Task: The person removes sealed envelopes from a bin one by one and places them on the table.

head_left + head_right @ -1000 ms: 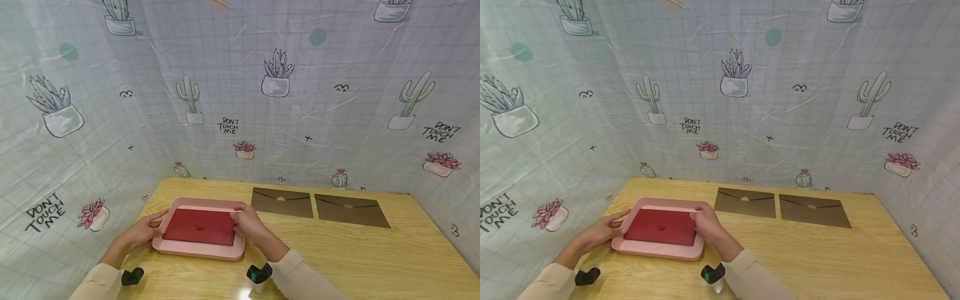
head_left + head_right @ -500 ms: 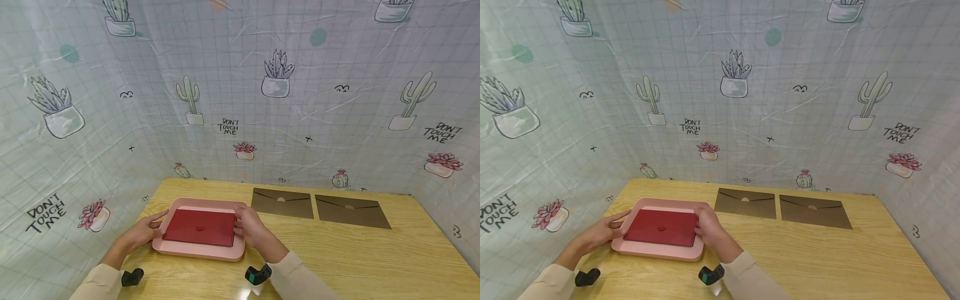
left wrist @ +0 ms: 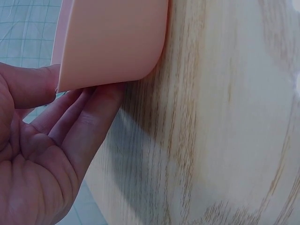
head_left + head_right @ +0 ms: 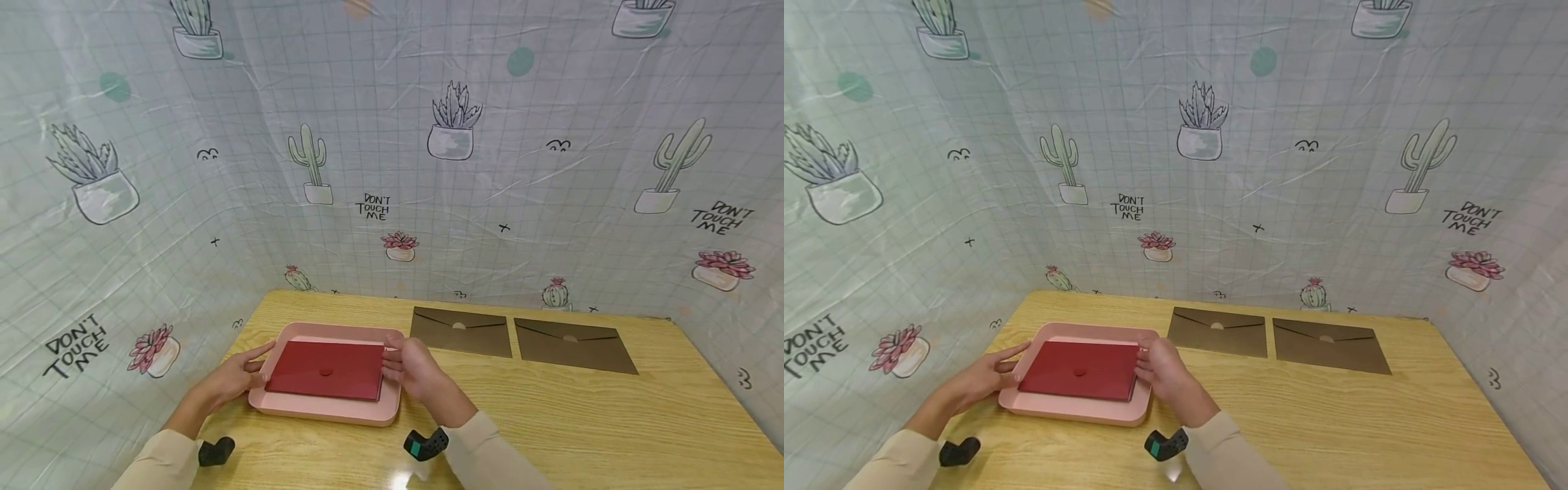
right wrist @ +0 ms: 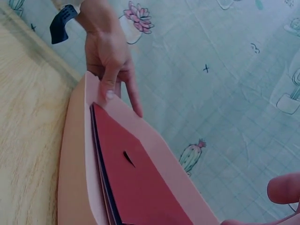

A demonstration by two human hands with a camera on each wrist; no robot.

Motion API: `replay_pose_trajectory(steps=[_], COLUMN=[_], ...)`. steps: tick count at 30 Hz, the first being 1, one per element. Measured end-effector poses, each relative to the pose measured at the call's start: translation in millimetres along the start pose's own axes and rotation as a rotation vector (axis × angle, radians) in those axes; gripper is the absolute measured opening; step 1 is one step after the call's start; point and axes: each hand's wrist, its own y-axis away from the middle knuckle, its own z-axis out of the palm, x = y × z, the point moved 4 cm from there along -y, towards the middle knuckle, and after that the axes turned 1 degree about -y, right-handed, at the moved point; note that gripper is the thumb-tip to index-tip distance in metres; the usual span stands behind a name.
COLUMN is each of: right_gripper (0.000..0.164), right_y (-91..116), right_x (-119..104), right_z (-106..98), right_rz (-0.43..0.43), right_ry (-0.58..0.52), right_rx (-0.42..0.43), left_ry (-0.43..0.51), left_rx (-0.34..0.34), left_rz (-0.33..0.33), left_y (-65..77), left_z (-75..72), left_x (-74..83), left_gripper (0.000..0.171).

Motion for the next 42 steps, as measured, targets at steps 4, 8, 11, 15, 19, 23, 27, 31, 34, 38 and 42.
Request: replay_pose_trajectory(steps=[4,8,11,15,19,23,27,31,34,38,42], right_gripper=[0.057,0.057,0.057,0.059,0.059,0.057,0.054,0.053,0.054,0.053,0.051], right_y=[1,4,6,10,13,14,12,12,13,15,13], right_x=[-1,-3,-4,-5,-7,-8,-8,-7,-5,-6,-5], right_z=[-2,-3,-2,-1,1,1,2,2,3,3,2], right_rz=[-0.001,-0.006,-0.01,-0.022,-0.035,-0.038,-0.043,-0.042,-0.029,-0.024,-0.026], right_ry=[0.004,0.023,0.042,0.068,0.081,0.088,0.11,0.127,0.126,0.131,0.14], right_rx=[-0.017,-0.03,-0.044,-0.079,-0.113,-0.114,-0.09,-0.071,-0.058,-0.048,-0.032], left_ry=[-0.006,-0.004,-0.008,-0.015,-0.02,-0.025,-0.027,-0.034,-0.041,-0.039,-0.031], left_rx=[0.006,0.008,0.005,0.013,0.024,0.023,0.026,0.033,0.036,0.033,0.022], left_rz=[-0.007,-0.008,-0.009,-0.012,-0.012,-0.013,-0.01,-0.016,-0.023,-0.026,-0.019], left_y=[-0.9,-1.0,-0.2,1.2,1.3,1.6,1.6,1.6,2.2,2.8,2.3], left_z=[0.2,1.1,2.0,1.9,0.8,0.9,1.5,2.2,2.7,3.0,3.2], left_x=[1.6,2.0,1.1,0.1,0.4,1.3,1.5,1.2,0.7,0.7,-0.1], left_gripper=[0.083,0.083,0.083,0.083,0.082,0.082,0.082,0.082,0.082,0.082,0.083])
